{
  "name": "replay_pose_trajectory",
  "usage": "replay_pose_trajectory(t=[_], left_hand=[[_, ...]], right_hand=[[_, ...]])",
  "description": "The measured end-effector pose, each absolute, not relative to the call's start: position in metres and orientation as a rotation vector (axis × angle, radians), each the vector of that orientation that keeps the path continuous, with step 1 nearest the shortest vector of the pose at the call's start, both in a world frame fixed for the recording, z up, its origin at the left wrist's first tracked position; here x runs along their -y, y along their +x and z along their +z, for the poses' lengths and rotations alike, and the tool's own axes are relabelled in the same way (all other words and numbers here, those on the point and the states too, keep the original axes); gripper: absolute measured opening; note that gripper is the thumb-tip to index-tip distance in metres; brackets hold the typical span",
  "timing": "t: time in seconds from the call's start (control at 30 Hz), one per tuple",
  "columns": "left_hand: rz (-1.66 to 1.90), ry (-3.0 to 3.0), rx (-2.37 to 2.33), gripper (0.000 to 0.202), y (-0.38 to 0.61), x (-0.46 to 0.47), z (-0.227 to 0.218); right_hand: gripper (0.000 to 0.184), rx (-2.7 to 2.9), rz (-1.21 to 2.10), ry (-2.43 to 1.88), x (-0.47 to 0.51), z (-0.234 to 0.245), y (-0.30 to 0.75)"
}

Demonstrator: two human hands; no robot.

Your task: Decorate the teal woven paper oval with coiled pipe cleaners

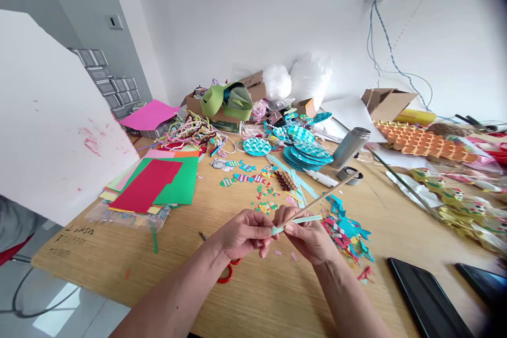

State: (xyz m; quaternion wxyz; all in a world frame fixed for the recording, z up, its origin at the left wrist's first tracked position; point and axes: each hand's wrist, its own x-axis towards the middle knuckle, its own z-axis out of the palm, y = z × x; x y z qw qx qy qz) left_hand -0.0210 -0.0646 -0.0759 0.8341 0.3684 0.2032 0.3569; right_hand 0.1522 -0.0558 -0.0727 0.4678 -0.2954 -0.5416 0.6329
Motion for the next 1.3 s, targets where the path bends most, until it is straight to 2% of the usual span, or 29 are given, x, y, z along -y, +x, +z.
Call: replay_pose_trajectory(t=[0.27, 0.57, 0.7, 0.93, 1.07, 1.17, 1.3], left_hand=[[1.082, 1.236, -0.853, 0.021, -0.016, 0.062, -0.075], [1.188, 1.823, -1.199, 0.010, -0.016, 0.065, -0.083], [1.183, 1.560, -1.076, 0.014, -0.013, 0.067, -0.078], [1.020, 0.940, -0.599, 0.023, -0.012, 0.066, -0.076], [1.061, 0.975, -0.675, 0.024, -0.013, 0.062, -0.080], [1.207, 1.080, -0.848, 0.026, -0.016, 0.056, -0.082], [1.332, 1.467, -1.112, 0.018, -0.021, 0.051, -0.086]], right_hand=[[0.017, 1.265, 1.443, -0.848, 0.049, -0.077, 0.156], [0.018, 1.193, 1.355, -0.933, 0.050, -0.076, 0.150], [0.016, 1.144, 1.383, -0.895, 0.049, -0.077, 0.150], [0.016, 1.090, 1.546, -0.786, 0.047, -0.086, 0.151], [0.018, 1.020, 1.641, -0.757, 0.046, -0.091, 0.150], [0.033, 0.995, 1.768, -0.815, 0.046, -0.092, 0.148], [0.033, 1.005, 1.570, -0.948, 0.048, -0.090, 0.145]])
